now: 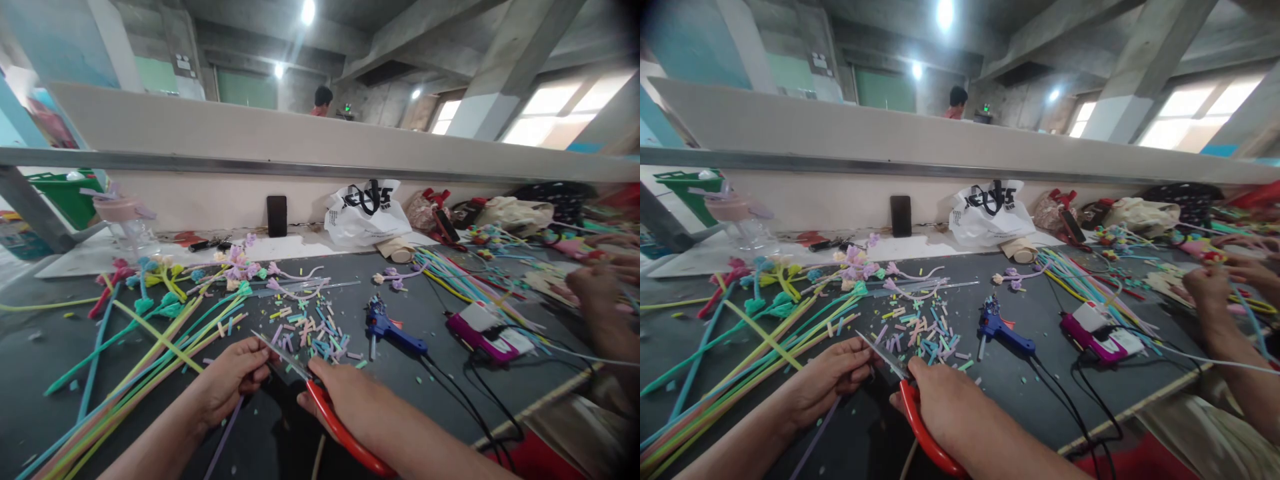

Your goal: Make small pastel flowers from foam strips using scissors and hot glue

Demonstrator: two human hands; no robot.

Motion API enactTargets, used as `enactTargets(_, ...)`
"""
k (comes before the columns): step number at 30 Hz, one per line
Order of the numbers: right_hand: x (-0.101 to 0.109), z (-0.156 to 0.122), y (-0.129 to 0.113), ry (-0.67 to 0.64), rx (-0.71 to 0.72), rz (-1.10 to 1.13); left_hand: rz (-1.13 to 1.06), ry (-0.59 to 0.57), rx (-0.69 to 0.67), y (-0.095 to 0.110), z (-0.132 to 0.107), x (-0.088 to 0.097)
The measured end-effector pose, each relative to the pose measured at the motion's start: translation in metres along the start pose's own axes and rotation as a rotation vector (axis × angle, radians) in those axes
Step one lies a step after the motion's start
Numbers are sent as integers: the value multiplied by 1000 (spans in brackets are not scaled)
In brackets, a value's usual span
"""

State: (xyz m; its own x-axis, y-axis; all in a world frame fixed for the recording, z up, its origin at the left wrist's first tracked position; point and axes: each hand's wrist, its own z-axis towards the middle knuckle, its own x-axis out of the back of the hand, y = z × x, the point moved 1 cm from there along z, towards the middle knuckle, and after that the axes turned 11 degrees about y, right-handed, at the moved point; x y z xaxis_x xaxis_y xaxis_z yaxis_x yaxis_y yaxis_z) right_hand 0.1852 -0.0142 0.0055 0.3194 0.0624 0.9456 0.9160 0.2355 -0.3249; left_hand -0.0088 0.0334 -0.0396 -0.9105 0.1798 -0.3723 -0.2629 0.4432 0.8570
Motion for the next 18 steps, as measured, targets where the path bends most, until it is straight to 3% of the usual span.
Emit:
enactTargets(12, 2, 1, -2, -14, -25, 7, 45, 8, 13, 1, 0, -1)
enactTargets(18, -12, 2, 2, -11, -92, 118, 51, 24, 17, 1, 0, -1)
